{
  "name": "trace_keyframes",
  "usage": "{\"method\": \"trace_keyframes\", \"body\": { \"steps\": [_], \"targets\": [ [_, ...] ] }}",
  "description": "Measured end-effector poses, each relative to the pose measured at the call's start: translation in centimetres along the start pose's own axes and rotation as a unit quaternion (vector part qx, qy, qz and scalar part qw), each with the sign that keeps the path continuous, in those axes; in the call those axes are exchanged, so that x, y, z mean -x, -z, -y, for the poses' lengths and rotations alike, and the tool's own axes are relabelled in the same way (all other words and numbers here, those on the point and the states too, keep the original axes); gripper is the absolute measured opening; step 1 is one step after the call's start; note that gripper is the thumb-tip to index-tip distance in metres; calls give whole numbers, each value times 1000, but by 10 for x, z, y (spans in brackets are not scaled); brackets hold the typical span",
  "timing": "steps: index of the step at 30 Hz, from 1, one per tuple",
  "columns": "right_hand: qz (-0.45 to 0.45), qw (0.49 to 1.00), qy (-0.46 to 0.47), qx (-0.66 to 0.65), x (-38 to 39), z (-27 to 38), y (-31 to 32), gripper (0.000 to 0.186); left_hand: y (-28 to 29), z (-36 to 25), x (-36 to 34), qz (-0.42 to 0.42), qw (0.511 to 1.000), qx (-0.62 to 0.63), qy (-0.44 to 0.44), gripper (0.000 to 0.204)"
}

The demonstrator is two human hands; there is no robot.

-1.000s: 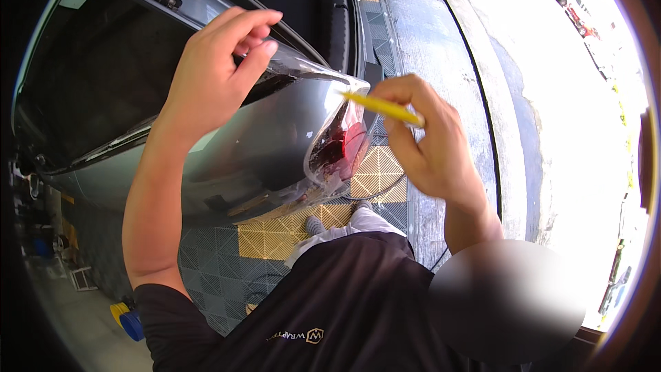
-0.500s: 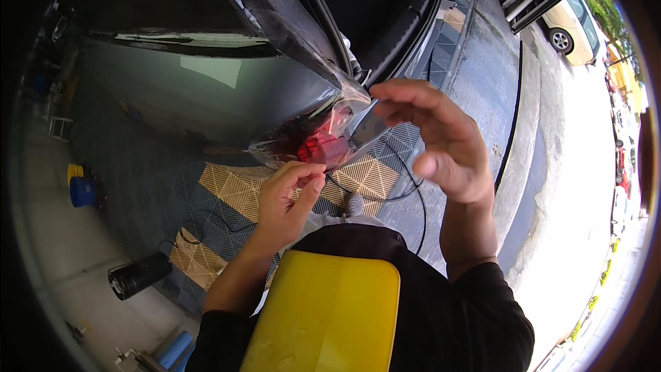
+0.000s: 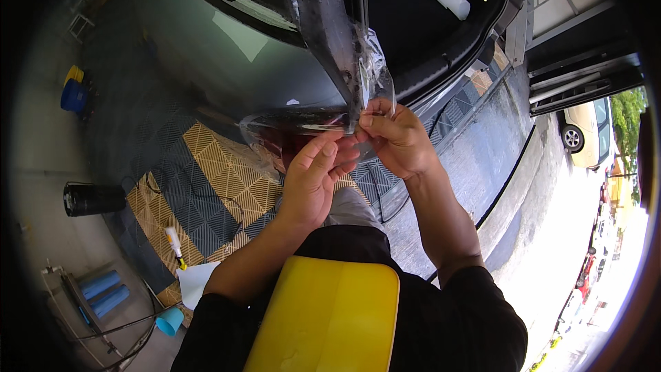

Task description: The person applies a transparent protective film to the rear taillight area of a car. They use a yellow squeegee to smooth the film and remove bubbles, a knife to trim the edges, and a heat gun to warm the material for better adhesion. The person repeatedly peels back the film to adjust its position and ensure a clean finish.

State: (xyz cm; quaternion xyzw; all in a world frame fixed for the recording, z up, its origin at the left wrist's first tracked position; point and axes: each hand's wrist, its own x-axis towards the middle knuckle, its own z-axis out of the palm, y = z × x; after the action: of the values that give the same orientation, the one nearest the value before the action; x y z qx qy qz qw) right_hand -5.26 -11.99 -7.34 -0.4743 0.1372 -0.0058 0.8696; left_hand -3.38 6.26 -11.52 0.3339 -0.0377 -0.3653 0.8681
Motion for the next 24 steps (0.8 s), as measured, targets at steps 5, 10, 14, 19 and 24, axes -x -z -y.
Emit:
{"method": "trace_keyframes", "body": {
  "steps": [5,10,14,19,24],
  "targets": [
    [83,992,-49,83,-24,7,10,20,-12,24,-9,-99,986,38,-126,21],
    [159,968,-65,184,-39,19,6,14,-24,35,-13,-222,946,-97,-213,17],
    [233,969,-54,67,-50,3,26,13,-36,37,-6,-273,922,-138,-239,13],
    [235,964,-39,119,-52,3,37,12,-53,63,-16,-403,528,-602,-444,35],
    [223,964,-8,143,-49,9,32,11,-38,45,-32,-338,354,-737,-466,37]
  ]
}}
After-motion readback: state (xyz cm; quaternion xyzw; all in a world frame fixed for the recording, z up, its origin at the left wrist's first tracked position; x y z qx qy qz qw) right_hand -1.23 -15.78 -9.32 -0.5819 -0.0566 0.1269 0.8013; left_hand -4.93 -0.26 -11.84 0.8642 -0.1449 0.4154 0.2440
